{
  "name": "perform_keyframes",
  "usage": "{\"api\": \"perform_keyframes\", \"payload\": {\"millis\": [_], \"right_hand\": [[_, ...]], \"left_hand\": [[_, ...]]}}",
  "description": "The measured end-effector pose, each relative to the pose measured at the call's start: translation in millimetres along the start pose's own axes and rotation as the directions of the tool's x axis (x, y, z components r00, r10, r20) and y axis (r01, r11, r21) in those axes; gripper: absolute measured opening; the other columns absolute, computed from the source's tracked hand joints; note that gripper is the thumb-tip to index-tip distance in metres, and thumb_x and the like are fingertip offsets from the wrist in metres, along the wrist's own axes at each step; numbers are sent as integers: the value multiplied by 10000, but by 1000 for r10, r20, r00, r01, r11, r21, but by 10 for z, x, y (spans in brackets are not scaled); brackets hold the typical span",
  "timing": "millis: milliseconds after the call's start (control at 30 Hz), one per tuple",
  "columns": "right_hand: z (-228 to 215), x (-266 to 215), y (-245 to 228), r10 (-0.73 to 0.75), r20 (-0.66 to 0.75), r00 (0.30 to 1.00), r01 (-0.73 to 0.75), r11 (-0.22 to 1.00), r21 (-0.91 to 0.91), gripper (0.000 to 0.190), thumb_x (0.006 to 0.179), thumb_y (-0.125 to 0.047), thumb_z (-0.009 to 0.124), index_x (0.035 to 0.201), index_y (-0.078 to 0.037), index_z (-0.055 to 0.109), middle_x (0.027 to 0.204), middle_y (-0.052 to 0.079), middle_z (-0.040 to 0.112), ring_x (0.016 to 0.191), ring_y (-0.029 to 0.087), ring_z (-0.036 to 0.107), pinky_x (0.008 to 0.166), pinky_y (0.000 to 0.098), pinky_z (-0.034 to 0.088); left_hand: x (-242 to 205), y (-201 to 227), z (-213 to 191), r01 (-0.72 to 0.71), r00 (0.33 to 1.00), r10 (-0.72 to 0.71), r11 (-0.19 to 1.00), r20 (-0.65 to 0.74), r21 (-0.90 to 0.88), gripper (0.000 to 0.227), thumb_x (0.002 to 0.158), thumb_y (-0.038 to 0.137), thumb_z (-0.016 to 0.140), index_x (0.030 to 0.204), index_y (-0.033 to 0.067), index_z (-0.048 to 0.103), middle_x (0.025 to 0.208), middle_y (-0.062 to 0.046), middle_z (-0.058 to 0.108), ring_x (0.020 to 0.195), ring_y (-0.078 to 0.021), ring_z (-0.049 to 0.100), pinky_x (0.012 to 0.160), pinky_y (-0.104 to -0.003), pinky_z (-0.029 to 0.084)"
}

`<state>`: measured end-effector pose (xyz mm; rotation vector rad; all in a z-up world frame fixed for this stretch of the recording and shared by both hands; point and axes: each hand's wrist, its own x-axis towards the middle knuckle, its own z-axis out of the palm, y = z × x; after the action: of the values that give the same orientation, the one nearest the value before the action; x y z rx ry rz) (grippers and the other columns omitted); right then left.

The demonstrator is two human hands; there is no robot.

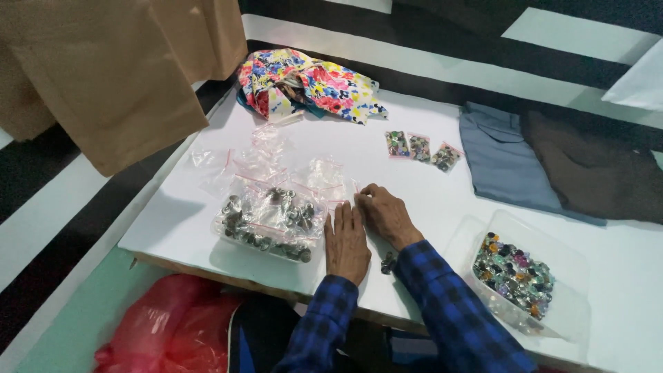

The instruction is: The person sorts colorful buttons from a plastic container into small ziplock bags. They pick buttons by hand, place them into bags, and seal them on a white table.

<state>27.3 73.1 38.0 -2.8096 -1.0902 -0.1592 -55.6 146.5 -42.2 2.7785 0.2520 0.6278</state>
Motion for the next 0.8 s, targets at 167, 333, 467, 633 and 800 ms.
{"api": "perform_keyframes", "payload": {"millis": [167,333,467,633,800], "right_hand": [[453,175,202,-85,27,996,89,981,-171,132,982,-148,572,1070,-131,669,1037,52,644,901,177,680,754,302,601],[545,234,269,-111,107,988,136,958,-254,113,996,-110,491,1015,-105,602,979,57,583,870,167,638,739,291,570],[487,201,276,-123,100,987,145,955,-257,156,978,-92,471,1061,-113,601,977,68,607,868,179,674,733,292,570],[383,183,367,-107,-15,994,98,956,-277,211,967,-141,479,1049,-177,670,993,56,695,895,183,711,744,294,561],[210,139,467,-136,66,989,151,884,-443,215,922,-140,500,1034,-179,679,1093,38,708,977,175,703,899,316,531]], "left_hand": [[-36,-18,33,16,1000,-16,1000,-17,12,518,902,120,526,1406,4,491,1474,-213,486,1441,-342,377,1186,-491,244],[-23,-36,148,92,995,-90,995,-45,30,524,919,159,506,1407,-29,475,1451,-241,492,1423,-353,407,1151,-438,332],[-50,-26,184,76,978,-63,996,-199,57,463,952,164,502,1357,-61,517,1375,-268,544,1373,-381,467,1122,-434,378],[-27,5,111,94,971,-71,992,-229,90,440,978,177,487,1350,-52,540,1361,-253,565,1359,-360,491,1113,-416,398],[-13,-16,180,118,982,-102,989,-159,91,466,995,198,475,1398,-37,503,1410,-238,535,1380,-345,462,1135,-414,376]]}}
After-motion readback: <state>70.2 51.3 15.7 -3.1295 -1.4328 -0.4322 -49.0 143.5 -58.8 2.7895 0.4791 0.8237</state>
